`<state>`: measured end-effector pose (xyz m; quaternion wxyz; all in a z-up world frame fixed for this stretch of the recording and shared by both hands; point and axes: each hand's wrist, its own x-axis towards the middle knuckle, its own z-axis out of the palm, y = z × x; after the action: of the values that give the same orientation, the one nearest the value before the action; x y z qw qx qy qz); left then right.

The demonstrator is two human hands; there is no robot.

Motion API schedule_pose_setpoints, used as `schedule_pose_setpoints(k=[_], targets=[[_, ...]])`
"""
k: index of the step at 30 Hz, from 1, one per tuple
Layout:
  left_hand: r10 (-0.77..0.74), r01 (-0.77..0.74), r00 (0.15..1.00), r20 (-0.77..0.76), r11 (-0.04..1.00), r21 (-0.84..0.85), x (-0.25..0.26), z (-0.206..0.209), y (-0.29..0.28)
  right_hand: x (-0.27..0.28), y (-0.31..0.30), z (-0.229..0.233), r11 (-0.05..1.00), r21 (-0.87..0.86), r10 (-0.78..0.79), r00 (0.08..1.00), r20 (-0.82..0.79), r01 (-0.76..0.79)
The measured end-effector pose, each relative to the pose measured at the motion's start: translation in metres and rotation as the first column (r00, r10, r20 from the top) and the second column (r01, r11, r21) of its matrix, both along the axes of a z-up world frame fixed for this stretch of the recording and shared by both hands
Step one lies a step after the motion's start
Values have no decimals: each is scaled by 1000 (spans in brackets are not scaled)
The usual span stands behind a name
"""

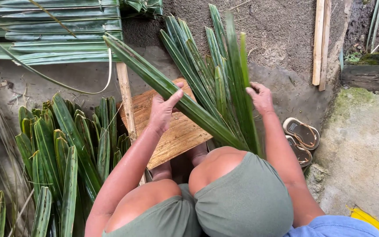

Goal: Weaving palm leaves onto a wooden frame to create a thatched panel

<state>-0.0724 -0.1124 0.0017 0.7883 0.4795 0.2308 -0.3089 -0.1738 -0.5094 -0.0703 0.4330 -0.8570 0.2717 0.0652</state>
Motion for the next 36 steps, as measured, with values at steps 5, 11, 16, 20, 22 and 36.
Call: schedule_pose_setpoints(k=[5, 11, 16, 20, 22, 36], targets=[[62, -62, 998, -7, 998, -7, 6, -6, 3, 41, 56, 73, 995, -87, 61, 996, 62, -56], [1, 0, 982, 188, 1000, -7, 11, 6, -5, 74, 179, 149, 912, 313, 208, 956, 206, -266], [-77, 73, 987, 143, 997, 32, 6, 22, -5, 79, 196, 126, 828, 454, 240, 940, 244, -329], [-100, 98, 986, 132, 995, 19, 3, 15, -5, 88, 207, 132, 826, 424, 283, 924, 258, -371], [-144, 139, 976, 160, 989, 42, 3, 15, -4, 94, 217, 143, 834, 397, 280, 914, 295, -384], [-134, 123, 981, 143, 989, 83, 6, 27, -6, 97, 225, 146, 861, 362, 254, 919, 301, -357]])
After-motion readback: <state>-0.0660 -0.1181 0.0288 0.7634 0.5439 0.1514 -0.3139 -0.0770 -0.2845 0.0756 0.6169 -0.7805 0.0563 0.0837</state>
